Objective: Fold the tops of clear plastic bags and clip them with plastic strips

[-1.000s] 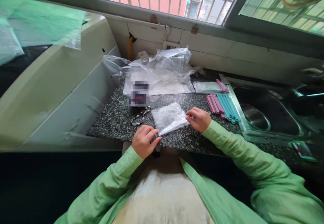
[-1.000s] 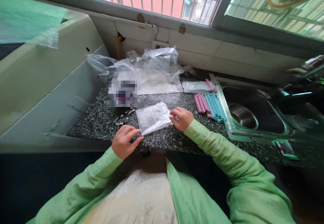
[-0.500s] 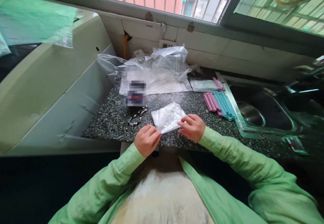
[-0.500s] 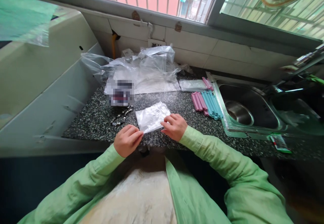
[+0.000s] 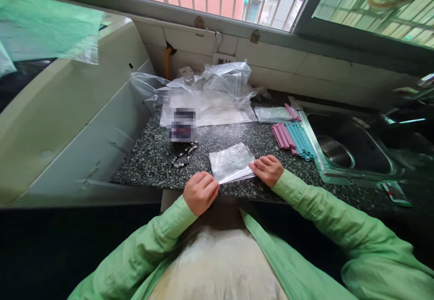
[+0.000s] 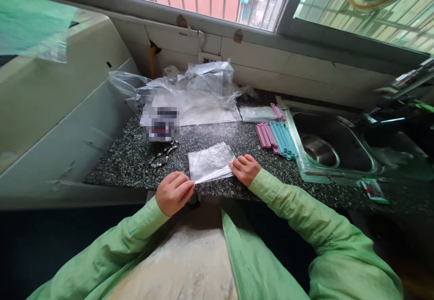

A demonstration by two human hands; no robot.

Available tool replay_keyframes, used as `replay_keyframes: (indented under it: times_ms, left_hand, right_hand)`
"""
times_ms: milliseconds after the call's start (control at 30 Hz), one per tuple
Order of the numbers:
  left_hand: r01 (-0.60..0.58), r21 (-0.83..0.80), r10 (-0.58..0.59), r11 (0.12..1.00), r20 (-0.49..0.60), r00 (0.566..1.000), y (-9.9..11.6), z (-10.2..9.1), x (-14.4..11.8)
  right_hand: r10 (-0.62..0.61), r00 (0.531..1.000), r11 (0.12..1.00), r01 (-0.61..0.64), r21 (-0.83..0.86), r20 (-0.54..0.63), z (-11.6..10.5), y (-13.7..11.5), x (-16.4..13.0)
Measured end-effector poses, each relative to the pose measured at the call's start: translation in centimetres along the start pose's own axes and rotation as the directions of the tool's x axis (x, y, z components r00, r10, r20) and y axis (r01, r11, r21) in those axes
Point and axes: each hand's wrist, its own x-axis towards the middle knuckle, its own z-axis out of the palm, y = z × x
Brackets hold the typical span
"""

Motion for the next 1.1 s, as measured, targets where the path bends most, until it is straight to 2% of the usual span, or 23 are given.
replay_keyframes:
  times_ms: [100,200,367,500,600,767,867,933,1033,1100]
  left_hand:
    - [-0.004,0.009,0.004,1.000,0.000,1.000,0.1,0.0,0.0]
    - [0.018,0.025,-0.018,1.000,0.000,1.000,0.1,-0.1,0.0]
    - [0.012,0.053,-0.012,0.999,-0.005,1.000,0.7,0.1,0.4]
    - [-0.005,0.053,0.004,0.999,0.017,1.000,1.7,0.5,0.8]
    - [-0.023,0.011,0.023,1.000,-0.019,1.000,1.9,0.6,0.6]
    - [-0.016,-0.024,0.012,1.000,-0.133,0.991,1.1,0.8,-0.1]
    - [0.058,0.030,-0.054,0.998,-0.126,0.991,0.4,1.1,0.7]
    - [0.090,0.015,-0.088,0.996,-0.104,0.991,-0.2,1.0,2.1]
    - [0.122,-0.117,-0.134,0.986,-0.105,0.985,-1.4,0.3,4.6]
    - [0.124,-0.223,-0.147,0.967,-0.090,0.985,-2.4,-0.8,6.3]
  right_hand:
    - [0.011,1.000,0.996,-0.011,-0.091,0.001,-0.4,0.9,-0.5]
    - [0.067,0.997,0.989,-0.063,-0.131,0.025,-1.6,0.7,-0.3]
    - [0.065,0.996,0.997,-0.063,0.047,-0.053,-3.2,-2.6,0.8]
    - [0.080,0.993,0.990,-0.069,0.120,-0.091,-2.6,-5.3,2.1]
    - [0.081,0.993,0.988,-0.070,0.140,-0.080,-2.1,-5.9,2.8]
    - [0.081,0.991,0.978,-0.058,0.200,-0.111,-2.0,-4.9,2.7]
    - [0.102,0.983,0.963,-0.059,0.263,-0.155,-2.3,-4.2,2.8]
    - [0.159,0.973,0.938,-0.097,0.332,-0.165,-2.7,-3.5,3.3]
    - [0.277,0.952,0.847,-0.179,0.500,-0.128,-3.7,-2.0,4.6]
    - [0.363,0.930,0.735,-0.246,0.632,-0.060,-4.4,-0.8,5.5]
